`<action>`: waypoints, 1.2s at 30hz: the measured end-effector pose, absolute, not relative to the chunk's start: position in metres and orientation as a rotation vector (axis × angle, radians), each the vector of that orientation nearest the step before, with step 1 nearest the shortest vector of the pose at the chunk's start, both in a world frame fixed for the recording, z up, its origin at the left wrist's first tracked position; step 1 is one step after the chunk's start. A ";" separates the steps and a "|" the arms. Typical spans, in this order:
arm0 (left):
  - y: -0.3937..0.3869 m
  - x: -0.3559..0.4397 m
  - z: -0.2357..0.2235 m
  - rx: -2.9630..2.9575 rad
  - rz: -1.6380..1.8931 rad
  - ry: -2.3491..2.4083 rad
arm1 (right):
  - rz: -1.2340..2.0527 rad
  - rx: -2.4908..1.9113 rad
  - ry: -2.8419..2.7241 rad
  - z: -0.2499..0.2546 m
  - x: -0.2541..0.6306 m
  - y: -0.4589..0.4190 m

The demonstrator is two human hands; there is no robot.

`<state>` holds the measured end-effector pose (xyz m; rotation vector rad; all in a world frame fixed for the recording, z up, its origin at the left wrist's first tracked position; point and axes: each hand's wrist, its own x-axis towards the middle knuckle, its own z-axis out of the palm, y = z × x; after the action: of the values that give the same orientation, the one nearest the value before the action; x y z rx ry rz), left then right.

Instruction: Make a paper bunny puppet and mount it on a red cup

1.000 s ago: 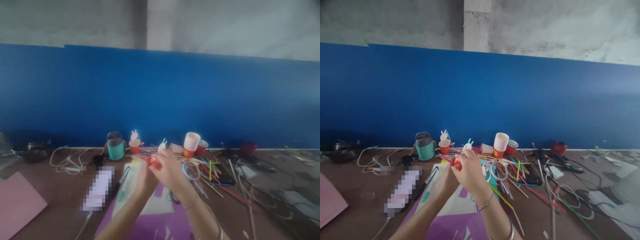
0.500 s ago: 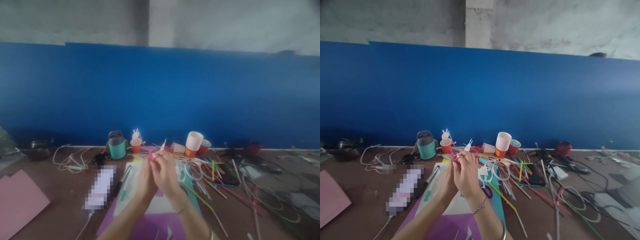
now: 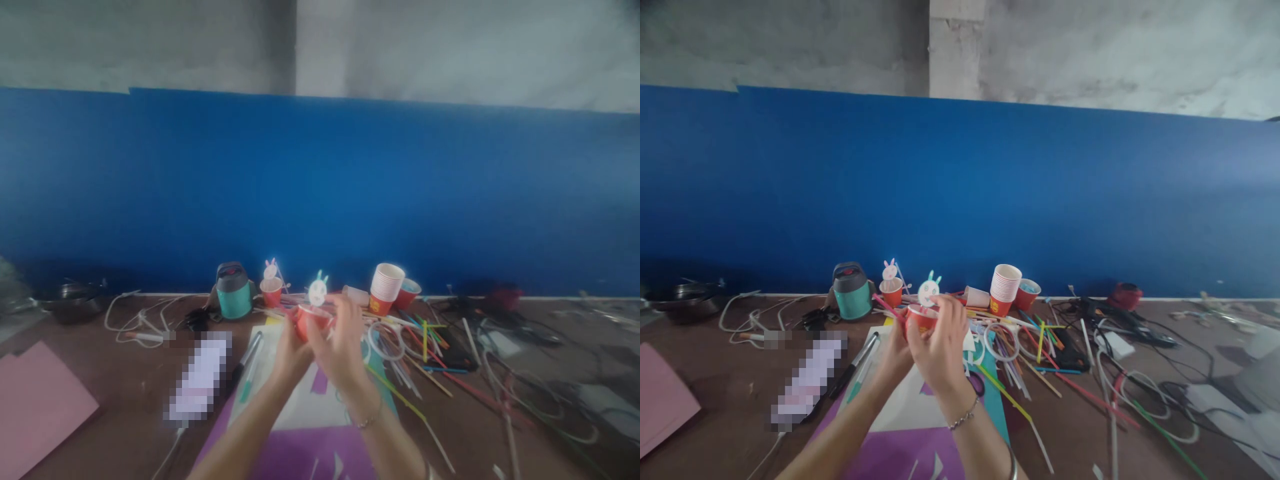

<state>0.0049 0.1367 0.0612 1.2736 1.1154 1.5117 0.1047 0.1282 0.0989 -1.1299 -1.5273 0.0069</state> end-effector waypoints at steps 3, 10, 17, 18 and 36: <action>0.144 0.001 0.065 1.056 1.503 1.009 | 0.152 -1.166 -1.247 0.100 0.120 0.137; 0.149 0.002 0.051 0.921 1.564 0.891 | 0.697 -1.247 -1.478 0.085 0.127 0.157; 0.153 -0.005 0.050 0.915 1.599 0.957 | 0.713 -1.258 -1.405 0.074 0.122 0.163; 0.154 -0.006 0.050 0.964 1.633 0.966 | 0.760 -1.265 -1.369 0.074 0.123 0.164; 0.157 -0.021 0.059 1.688 1.396 0.973 | 0.771 -1.253 -1.223 0.076 0.132 0.166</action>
<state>-0.0214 0.1566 0.0588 1.6876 0.9728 1.3958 0.1316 0.1664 0.0765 -1.2528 -1.2225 0.7713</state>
